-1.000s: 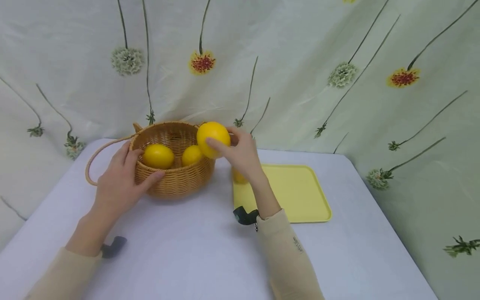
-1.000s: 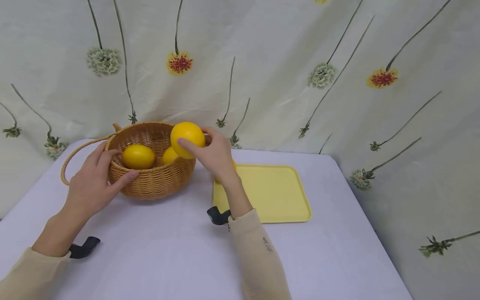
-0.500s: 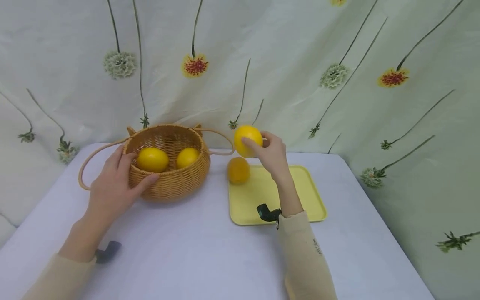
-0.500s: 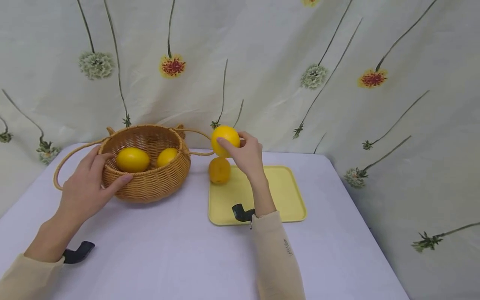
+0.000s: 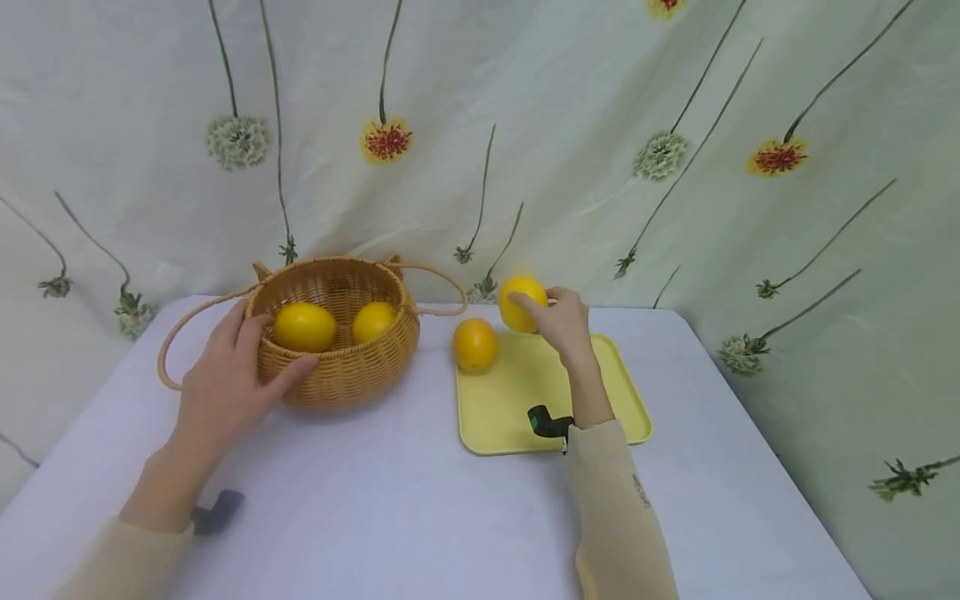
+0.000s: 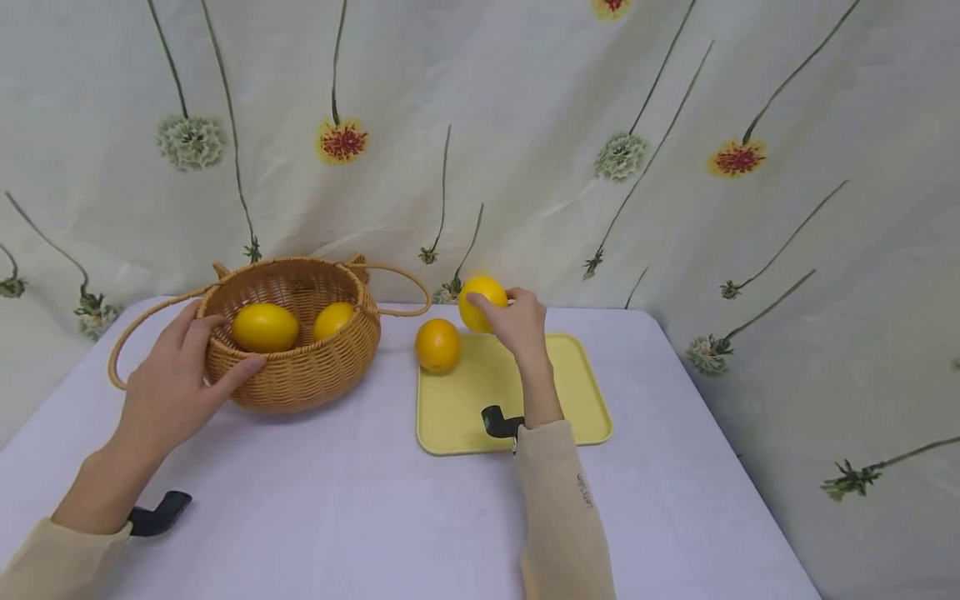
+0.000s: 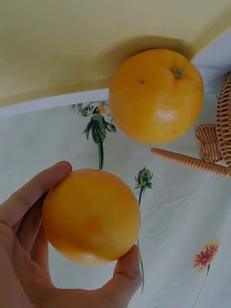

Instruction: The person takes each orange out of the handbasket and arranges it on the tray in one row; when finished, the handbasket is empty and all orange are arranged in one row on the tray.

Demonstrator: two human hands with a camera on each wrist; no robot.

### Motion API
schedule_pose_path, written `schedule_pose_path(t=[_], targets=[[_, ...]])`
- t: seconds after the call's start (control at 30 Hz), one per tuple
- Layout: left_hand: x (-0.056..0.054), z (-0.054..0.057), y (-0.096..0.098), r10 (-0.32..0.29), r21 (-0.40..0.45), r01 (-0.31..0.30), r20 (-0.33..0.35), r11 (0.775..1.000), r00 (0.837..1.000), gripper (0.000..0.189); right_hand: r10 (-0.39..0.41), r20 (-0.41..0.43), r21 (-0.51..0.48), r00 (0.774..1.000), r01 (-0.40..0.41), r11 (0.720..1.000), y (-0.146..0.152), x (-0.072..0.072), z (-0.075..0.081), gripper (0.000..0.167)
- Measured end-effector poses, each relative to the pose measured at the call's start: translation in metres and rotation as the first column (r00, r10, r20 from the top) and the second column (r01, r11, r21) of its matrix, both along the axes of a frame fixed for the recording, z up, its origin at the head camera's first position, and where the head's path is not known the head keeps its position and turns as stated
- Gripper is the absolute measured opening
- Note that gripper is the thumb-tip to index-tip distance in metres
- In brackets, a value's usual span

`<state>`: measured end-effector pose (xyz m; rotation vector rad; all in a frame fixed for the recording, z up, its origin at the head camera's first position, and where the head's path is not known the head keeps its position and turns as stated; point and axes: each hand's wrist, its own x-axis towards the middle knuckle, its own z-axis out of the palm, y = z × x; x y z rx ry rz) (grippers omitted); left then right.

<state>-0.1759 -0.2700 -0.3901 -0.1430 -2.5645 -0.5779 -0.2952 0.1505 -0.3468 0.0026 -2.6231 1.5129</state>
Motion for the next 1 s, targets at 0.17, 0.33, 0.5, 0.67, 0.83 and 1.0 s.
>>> schedule_pose_path(t=[0.17, 0.33, 0.5, 0.67, 0.83, 1.0], targets=[[0.002, -0.001, -0.002, -0.003, 0.000, 0.003, -0.019, 1.000, 1.000, 0.085, -0.004, 0.055, 0.014, 0.998, 0.003, 1.000, 0.000, -0.003, -0.011, 0.071], [0.002, -0.001, -0.003, 0.001, -0.002, -0.001, -0.013, 1.000, 1.000, 0.087, 0.006, 0.094, 0.024, 0.996, -0.008, 1.000, 0.000, -0.007, -0.023, 0.060], [-0.001, -0.002, 0.000, -0.001, 0.007, 0.001, 0.008, 1.000, 1.000, 0.088, -0.010, 0.121, 0.072, 0.993, 0.002, 0.997, 0.003, -0.008, -0.032, 0.053], [-0.005, -0.004, 0.009, -0.010, 0.025, 0.010, 0.009, 1.000, 1.000, 0.087, -0.026, 0.170, 0.132, 0.985, 0.003, 0.991, 0.011, -0.010, -0.037, 0.053], [-0.001, 0.000, 0.010, 0.000, 0.033, -0.001, 0.025, 0.999, 1.000, 0.087, -0.018, 0.192, 0.167, 0.981, -0.014, 0.986, 0.011, -0.011, -0.042, 0.052], [0.003, 0.006, 0.004, 0.008, 0.039, -0.009, 0.028, 0.999, 1.000, 0.087, 0.015, 0.214, 0.206, 0.977, -0.060, 0.977, 0.006, -0.015, -0.045, 0.056]])
